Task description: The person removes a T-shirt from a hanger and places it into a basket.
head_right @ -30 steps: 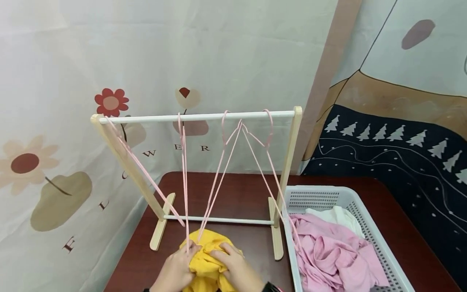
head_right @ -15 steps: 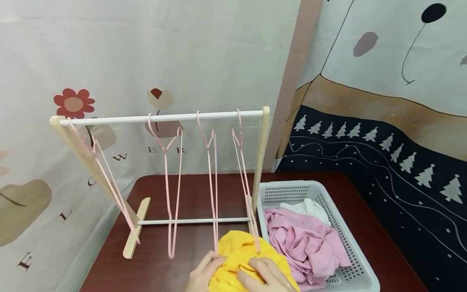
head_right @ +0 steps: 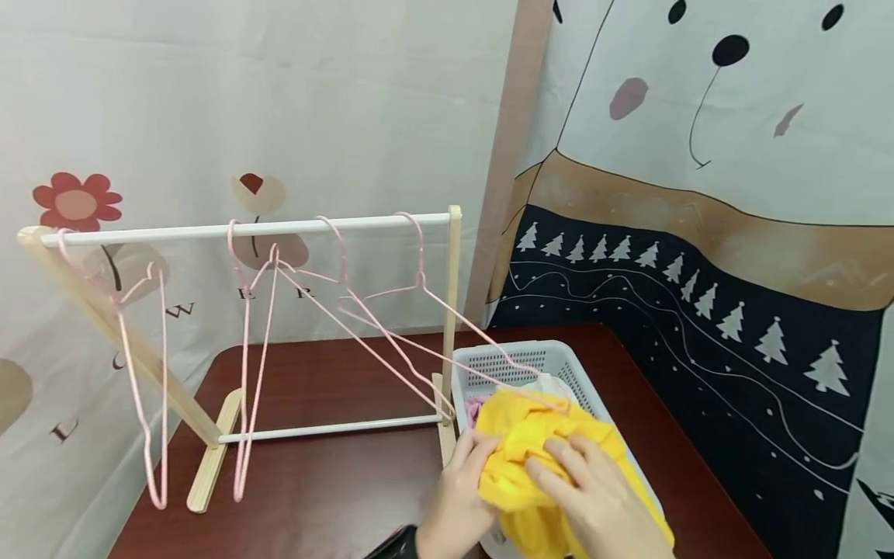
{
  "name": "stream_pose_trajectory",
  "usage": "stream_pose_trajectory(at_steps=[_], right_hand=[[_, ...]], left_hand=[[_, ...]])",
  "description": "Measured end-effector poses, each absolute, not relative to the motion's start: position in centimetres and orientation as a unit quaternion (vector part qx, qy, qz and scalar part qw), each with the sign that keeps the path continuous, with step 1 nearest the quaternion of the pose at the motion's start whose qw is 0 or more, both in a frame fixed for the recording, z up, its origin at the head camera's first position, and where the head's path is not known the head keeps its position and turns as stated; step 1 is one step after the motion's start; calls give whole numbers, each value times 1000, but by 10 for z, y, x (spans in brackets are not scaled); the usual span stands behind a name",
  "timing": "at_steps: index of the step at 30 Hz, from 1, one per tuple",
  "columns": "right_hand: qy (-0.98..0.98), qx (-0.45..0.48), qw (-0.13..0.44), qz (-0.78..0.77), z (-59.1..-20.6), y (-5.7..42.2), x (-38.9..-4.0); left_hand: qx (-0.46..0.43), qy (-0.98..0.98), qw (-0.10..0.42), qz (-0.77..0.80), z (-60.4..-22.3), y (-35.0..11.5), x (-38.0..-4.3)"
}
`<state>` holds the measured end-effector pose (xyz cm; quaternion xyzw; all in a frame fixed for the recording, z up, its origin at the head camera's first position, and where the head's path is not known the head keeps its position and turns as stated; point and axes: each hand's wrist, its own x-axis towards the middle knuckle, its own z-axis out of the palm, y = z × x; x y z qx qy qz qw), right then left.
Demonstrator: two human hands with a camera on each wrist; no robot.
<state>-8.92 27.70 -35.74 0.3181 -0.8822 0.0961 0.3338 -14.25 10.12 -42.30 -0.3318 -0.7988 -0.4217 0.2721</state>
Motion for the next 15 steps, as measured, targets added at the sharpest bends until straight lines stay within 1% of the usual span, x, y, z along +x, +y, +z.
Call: stream_pose_trajectory(at_steps=[1,2,3,4,6,8,9,10,12,13,15], right_hand=[[-886,308,336,85,-362,284,-98],[-895,296,327,68,-367,290,-110],[-909,278,304,55,-376,295,-122],[-927,256,270,42,-385,298,-133],[-966,196,168,31,-405,303,-151],[-987,136,76,39,-423,306,-156],[-991,108,51,52,-429,307,-156],[-993,89,42,65,-433,307,-156],[-993,69,63,73,-436,306,-154],[-991,70,90,72,-435,303,-152],[-979,94,171,64,-432,294,-148]], left_hand=[[-332,-816,264,-393,-425,107,-150],[-327,-837,247,-361,-429,110,-158],[-324,-860,219,-329,-433,111,-165],[-321,-881,184,-295,-437,110,-171],[-327,-910,105,-231,-449,102,-179],[-346,-913,47,-210,-460,94,-180],[-355,-910,29,-212,-465,90,-181],[-365,-906,18,-215,-468,87,-181],[-377,-898,6,-225,-473,80,-183],[-376,-897,5,-232,-474,78,-185],[-358,-903,-5,-239,-474,73,-189]])
